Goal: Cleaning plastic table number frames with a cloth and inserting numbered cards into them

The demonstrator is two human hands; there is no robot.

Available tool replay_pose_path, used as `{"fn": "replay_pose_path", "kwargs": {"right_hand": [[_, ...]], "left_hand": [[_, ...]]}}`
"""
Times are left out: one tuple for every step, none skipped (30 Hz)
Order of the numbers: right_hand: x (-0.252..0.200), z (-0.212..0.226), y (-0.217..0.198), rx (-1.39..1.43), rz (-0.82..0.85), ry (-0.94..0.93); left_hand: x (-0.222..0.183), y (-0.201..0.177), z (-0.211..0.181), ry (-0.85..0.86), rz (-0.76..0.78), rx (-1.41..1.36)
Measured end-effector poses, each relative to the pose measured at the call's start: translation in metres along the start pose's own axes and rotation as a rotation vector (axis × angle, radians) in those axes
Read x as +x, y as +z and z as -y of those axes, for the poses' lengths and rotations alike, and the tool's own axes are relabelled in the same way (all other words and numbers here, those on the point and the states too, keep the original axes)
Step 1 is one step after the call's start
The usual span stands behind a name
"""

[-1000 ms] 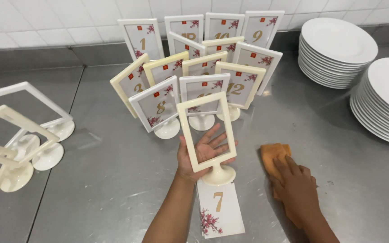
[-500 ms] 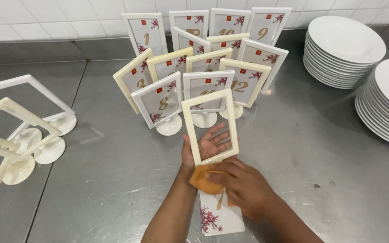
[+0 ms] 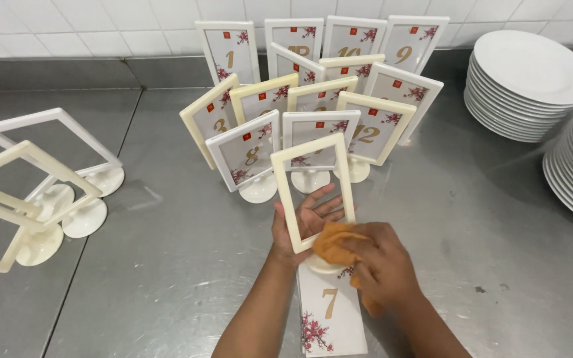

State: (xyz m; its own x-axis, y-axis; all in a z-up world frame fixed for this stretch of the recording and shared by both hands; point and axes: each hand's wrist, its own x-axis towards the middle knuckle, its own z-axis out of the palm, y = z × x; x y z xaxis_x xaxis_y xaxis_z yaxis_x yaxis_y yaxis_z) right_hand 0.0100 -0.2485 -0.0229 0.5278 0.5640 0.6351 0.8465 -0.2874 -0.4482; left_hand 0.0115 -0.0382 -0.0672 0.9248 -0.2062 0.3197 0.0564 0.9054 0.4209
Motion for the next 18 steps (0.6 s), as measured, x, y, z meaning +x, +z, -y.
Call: {"fn": "replay_pose_path", "kwargs": {"right_hand": [[0.001, 0.007, 0.005, 0.003, 0.0, 0.001], [0.002, 0.013, 0.009, -0.029, 0.09, -0.127], [0.003, 0.02, 0.014, -0.061, 0.181, -0.255], [0.004, 0.021, 0.018, -0.061, 0.179, -0.253], [0.005, 0.021, 0.021, -0.12, 0.231, -0.27], [0.005, 0.022, 0.025, -0.18, 0.284, -0.287], [0.008, 0.022, 0.016, -0.179, 0.283, -0.286], [0.011, 0.022, 0.007, -0.112, 0.264, -0.175], [0.013, 0.022, -0.002, -0.045, 0.246, -0.064], [0.005, 0.007, -0.001, -0.046, 0.245, -0.063], [-0.004, -0.008, 0.0, -0.102, 0.217, 0.045], [-0.012, -0.023, 0.001, -0.159, 0.19, 0.154], [-0.009, -0.016, -0.002, -0.159, 0.189, 0.156], [-0.005, -0.009, -0.004, -0.169, 0.175, 0.154], [0.0, -0.002, -0.006, -0.178, 0.162, 0.152], [0.008, 0.01, -0.009, -0.178, 0.161, 0.151], [0.016, 0.023, -0.012, -0.039, 0.104, -0.002], [0.024, 0.035, -0.014, 0.102, 0.05, -0.155]], "left_hand": [[0.0, -0.002, 0.0, -0.001, -0.003, 0.001], [0.0, -0.004, 0.001, -0.028, 0.009, 0.003], [0.0, -0.006, 0.001, -0.055, 0.021, 0.005], [0.0, -0.009, 0.002, -0.057, 0.02, 0.006], [0.0, -0.012, 0.004, -0.074, 0.014, 0.0], [0.0, -0.016, 0.005, -0.09, 0.006, -0.006], [0.0, -0.012, 0.005, -0.092, 0.005, -0.005], [0.0, -0.009, 0.004, -0.05, 0.01, 0.012], [0.0, -0.006, 0.004, -0.009, 0.014, 0.029], [-0.001, -0.001, 0.002, -0.011, 0.015, 0.029], [-0.001, 0.004, 0.0, 0.002, -0.001, 0.058], [-0.002, 0.01, -0.002, 0.015, -0.017, 0.087], [-0.002, 0.007, 0.0, 0.013, -0.016, 0.086], [-0.002, 0.004, 0.001, -0.001, -0.029, 0.04], [-0.002, 0.001, 0.002, -0.015, -0.042, -0.006], [-0.001, 0.001, 0.003, -0.015, -0.042, -0.005], [0.0, 0.001, 0.004, -0.018, -0.045, 0.01], [-0.001, 0.0, 0.005, -0.02, -0.05, 0.024]]}}
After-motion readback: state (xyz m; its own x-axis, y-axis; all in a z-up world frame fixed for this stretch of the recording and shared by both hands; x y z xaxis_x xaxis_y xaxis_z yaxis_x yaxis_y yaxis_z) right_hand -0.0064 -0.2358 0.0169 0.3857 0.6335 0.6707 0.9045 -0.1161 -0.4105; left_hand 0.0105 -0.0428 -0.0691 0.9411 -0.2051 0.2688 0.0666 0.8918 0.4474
